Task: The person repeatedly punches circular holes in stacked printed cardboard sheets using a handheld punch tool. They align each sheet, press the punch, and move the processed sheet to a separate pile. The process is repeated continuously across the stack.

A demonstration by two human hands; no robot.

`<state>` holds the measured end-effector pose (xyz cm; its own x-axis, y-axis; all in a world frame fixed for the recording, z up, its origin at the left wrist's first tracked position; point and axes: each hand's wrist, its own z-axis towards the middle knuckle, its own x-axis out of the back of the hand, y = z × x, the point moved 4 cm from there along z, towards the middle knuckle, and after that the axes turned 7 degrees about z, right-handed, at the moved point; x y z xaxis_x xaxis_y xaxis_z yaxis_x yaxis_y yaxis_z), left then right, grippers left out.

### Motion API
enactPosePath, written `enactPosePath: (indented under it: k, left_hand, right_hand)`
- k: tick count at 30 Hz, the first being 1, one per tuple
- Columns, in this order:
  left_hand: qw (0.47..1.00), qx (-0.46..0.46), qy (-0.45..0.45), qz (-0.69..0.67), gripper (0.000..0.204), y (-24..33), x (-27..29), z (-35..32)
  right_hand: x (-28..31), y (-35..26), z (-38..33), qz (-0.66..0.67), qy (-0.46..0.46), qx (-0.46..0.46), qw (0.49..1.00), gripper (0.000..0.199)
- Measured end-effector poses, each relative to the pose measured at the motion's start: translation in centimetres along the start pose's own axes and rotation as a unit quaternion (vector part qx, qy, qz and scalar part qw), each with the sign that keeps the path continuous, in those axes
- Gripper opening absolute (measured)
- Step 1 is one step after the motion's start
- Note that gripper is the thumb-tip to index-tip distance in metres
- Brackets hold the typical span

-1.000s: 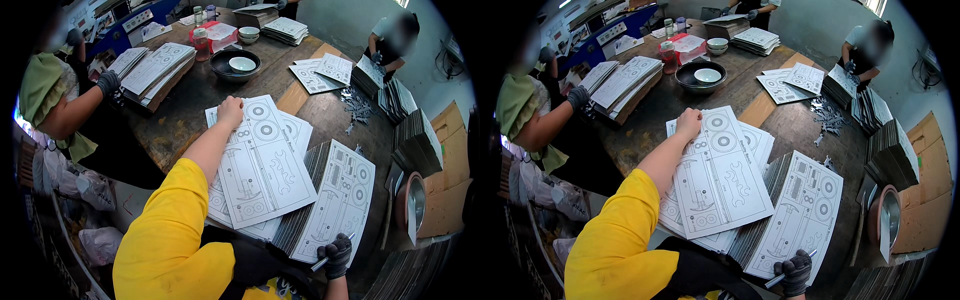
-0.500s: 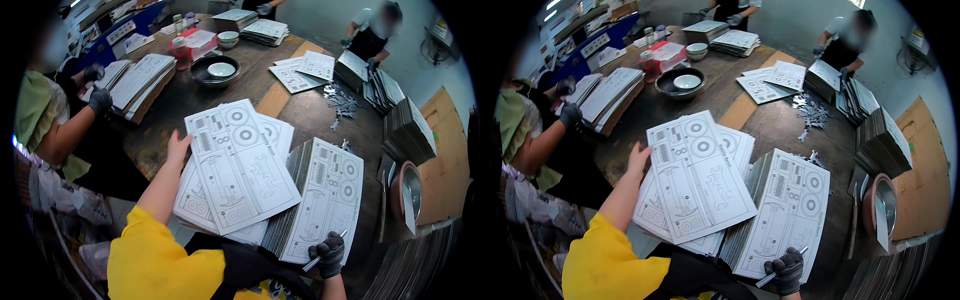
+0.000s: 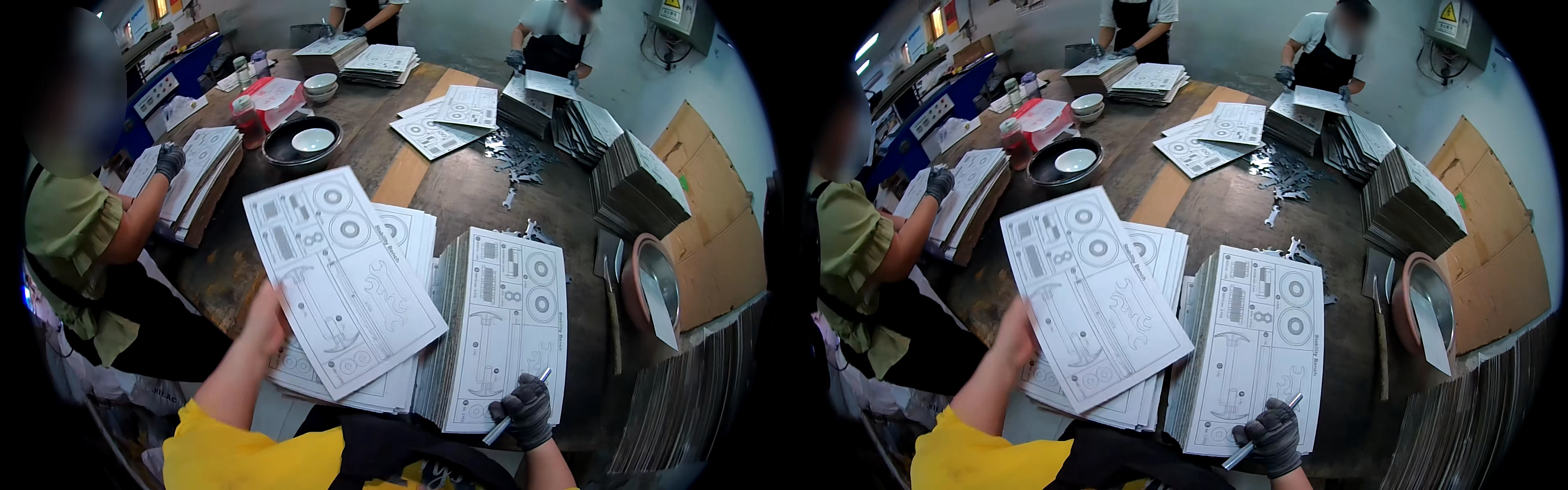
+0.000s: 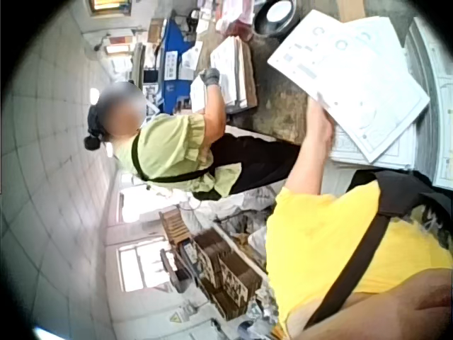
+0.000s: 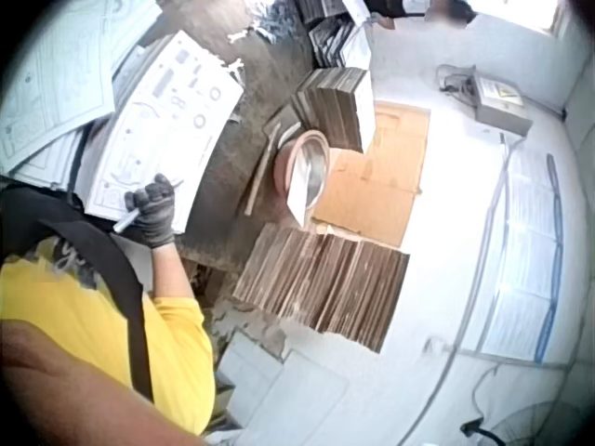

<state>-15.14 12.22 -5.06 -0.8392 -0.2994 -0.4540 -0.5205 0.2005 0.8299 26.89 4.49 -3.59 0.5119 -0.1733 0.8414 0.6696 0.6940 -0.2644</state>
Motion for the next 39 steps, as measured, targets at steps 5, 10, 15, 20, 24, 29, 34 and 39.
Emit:
enactPosePath:
  k: [5,10,15,20,24,29,34,39]
  left_hand:
    - [0.991,0.010,0.033,0.131,0.052,-1.3,-1.9,-3.4]
    - [0.973,-0.165,-0.034,0.159,0.051,5.1,-6.2,4.6]
    - [0.950,-0.216,-0.062,0.216,0.050,11.2,-14.9,20.4]
    - [0.878,-0.247,0.095,0.400,0.043,6.2,-16.2,27.8]
    - [0.712,-0.432,-0.067,0.550,0.043,-5.1,-16.7,22.8]
    - [0.716,-0.370,-0.239,0.542,0.014,-4.1,-18.9,12.3]
    - [0.731,-0.234,-0.237,0.596,0.012,-2.4,-18.2,5.3]
    - [0.648,-0.303,-0.249,0.653,0.018,-5.9,-16.5,-2.3]
  right_hand:
    - [-0.2,0.0,-0.3,0.013,0.004,0.001,1.000,0.028]
    - [-0.1,0.1,-0.3,0.005,0.012,-0.012,1.000,0.027]
    - [-0.4,0.6,-0.4,0.010,-0.014,-0.011,1.000,0.028]
    - [-0.2,0.3,-0.3,0.015,-0.010,-0.004,1.000,0.029]
    - [-0.1,0.1,0.0,0.023,0.002,-0.002,1.000,0.028]
    - [0.2,-0.1,0.2,0.025,0.000,-0.002,1.000,0.026]
    - [0.6,-0.2,0.0,0.019,0.020,0.009,1.000,0.026]
    - [-0.3,1.1,-1.9,0.035,0.055,0.062,0.996,0.027]
